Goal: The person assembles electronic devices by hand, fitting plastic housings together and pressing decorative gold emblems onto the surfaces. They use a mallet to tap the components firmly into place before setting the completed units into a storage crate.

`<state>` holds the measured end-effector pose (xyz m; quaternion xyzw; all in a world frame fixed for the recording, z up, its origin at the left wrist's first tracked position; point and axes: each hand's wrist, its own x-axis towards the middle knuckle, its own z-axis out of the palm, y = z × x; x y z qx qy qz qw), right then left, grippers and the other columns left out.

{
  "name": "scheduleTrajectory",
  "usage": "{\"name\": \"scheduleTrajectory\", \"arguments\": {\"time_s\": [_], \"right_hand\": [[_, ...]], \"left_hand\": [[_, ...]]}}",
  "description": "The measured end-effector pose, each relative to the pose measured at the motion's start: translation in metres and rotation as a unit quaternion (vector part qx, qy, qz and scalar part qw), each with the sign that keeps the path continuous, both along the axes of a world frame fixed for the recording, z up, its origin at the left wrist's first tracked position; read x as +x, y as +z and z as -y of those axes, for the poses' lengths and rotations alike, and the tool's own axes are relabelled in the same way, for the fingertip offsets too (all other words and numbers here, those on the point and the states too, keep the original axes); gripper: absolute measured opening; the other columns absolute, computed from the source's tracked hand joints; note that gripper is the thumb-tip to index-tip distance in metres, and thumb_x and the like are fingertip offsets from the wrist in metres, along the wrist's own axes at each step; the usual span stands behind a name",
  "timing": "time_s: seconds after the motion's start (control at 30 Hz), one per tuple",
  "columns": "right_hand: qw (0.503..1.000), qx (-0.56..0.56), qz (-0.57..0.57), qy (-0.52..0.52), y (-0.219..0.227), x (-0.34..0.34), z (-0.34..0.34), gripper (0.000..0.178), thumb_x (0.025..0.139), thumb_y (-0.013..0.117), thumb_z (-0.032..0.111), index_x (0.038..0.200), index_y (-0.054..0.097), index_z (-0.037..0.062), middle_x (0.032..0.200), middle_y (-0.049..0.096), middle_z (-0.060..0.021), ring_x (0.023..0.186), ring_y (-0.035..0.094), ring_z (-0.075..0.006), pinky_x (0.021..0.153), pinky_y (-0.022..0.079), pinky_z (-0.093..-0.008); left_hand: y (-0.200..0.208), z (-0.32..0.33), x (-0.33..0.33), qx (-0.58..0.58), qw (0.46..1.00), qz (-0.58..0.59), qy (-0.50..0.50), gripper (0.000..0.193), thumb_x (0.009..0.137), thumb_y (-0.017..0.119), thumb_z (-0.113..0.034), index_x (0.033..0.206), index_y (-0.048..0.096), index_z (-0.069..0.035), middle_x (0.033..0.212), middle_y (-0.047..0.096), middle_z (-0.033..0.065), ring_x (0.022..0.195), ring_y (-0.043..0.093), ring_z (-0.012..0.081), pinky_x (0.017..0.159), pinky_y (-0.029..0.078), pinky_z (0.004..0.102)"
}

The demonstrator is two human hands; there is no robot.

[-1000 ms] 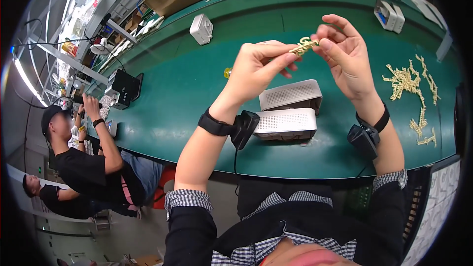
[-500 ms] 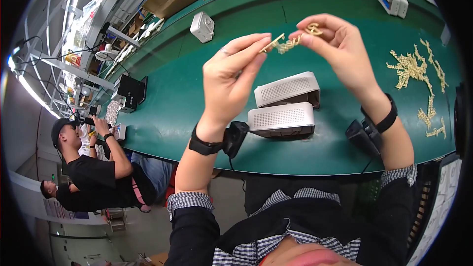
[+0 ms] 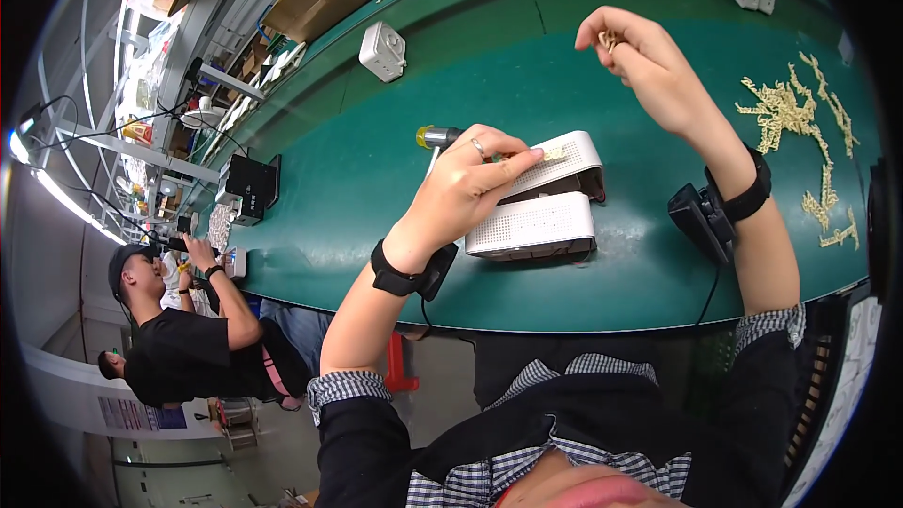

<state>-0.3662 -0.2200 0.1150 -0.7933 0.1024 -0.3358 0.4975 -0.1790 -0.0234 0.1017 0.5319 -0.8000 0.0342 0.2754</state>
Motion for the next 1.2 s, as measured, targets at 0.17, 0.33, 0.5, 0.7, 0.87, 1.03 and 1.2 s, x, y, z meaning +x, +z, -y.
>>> {"name": "scheduleTrajectory", "arguments": {"time_s": [0.17,0.33,0.5,0.7,0.87,1.03,1.2], "right_hand": [[0.994,-0.049,-0.094,0.009,-0.009,0.007,-0.011,0.022,0.088,0.051,0.017,0.099,0.057,-0.0001,0.078,0.051,-0.0028,0.069,0.047,-0.0116,0.06,0.04,-0.0289],[0.977,-0.125,-0.168,0.037,-0.014,0.01,-0.022,0.031,0.089,0.057,0.027,0.1,0.06,-0.0013,0.08,0.056,-0.0086,0.072,0.052,-0.0174,0.063,0.043,-0.0314],[0.958,-0.16,-0.224,0.083,-0.021,0.012,-0.025,0.039,0.091,0.057,0.035,0.103,0.062,-0.0018,0.088,0.061,-0.0146,0.079,0.057,-0.0239,0.07,0.047,-0.0346],[0.934,-0.121,-0.282,0.185,-0.024,0.013,-0.014,0.04,0.096,0.051,0.034,0.107,0.062,-0.0028,0.094,0.063,-0.0179,0.087,0.06,-0.0286,0.077,0.048,-0.0372],[0.934,-0.083,-0.278,0.206,-0.027,0.013,-0.012,0.04,0.099,0.045,0.032,0.106,0.062,-0.0033,0.096,0.064,-0.0182,0.09,0.06,-0.0297,0.08,0.047,-0.0375],[0.93,-0.087,-0.3,0.193,-0.023,0.013,-0.015,0.041,0.099,0.045,0.034,0.104,0.063,-0.0029,0.095,0.064,-0.0185,0.091,0.06,-0.0303,0.079,0.047,-0.0374],[0.912,-0.121,-0.359,0.155,-0.008,0.014,-0.023,0.042,0.097,0.048,0.036,0.104,0.064,-0.0023,0.092,0.064,-0.0205,0.089,0.06,-0.0317,0.078,0.046,-0.0374]], "left_hand": [[-0.002,-0.001,-0.003,0.003,1.0,-0.006,-0.001,0.034,0.075,0.066,0.005,0.107,0.071,-0.008,0.095,0.063,0.006,0.086,0.06,0.0232,0.071,0.052,0.0331],[0.0,-0.002,-0.004,0.001,1.0,0.011,0.011,0.033,0.075,0.065,0.006,0.105,0.071,-0.006,0.095,0.063,0.0071,0.086,0.06,0.024,0.072,0.053,0.0338],[0.001,-0.002,-0.007,-0.003,1.0,0.01,0.024,0.034,0.073,0.065,0.008,0.103,0.072,-0.007,0.092,0.064,0.0062,0.084,0.061,0.0227,0.071,0.052,0.0329],[-0.008,-0.003,-0.006,-0.011,0.998,-0.052,0.037,0.034,0.073,0.065,0.009,0.102,0.073,-0.007,0.092,0.065,0.0057,0.084,0.062,0.0217,0.07,0.052,0.0318],[-0.008,-0.004,-0.008,-0.014,0.998,-0.046,0.033,0.034,0.073,0.065,0.009,0.102,0.072,-0.007,0.093,0.065,0.0057,0.085,0.062,0.0218,0.07,0.052,0.0316],[-0.001,-0.005,-0.009,-0.006,0.999,0.031,0.027,0.035,0.073,0.064,0.005,0.106,0.07,-0.004,0.096,0.063,0.0074,0.089,0.06,0.0243,0.074,0.052,0.0334],[0.018,-0.012,-0.018,0.044,0.989,0.128,0.057,0.038,0.073,0.061,0.002,0.11,0.068,-0.002,0.1,0.062,0.0079,0.094,0.058,0.0263,0.082,0.05,0.0371]]}}
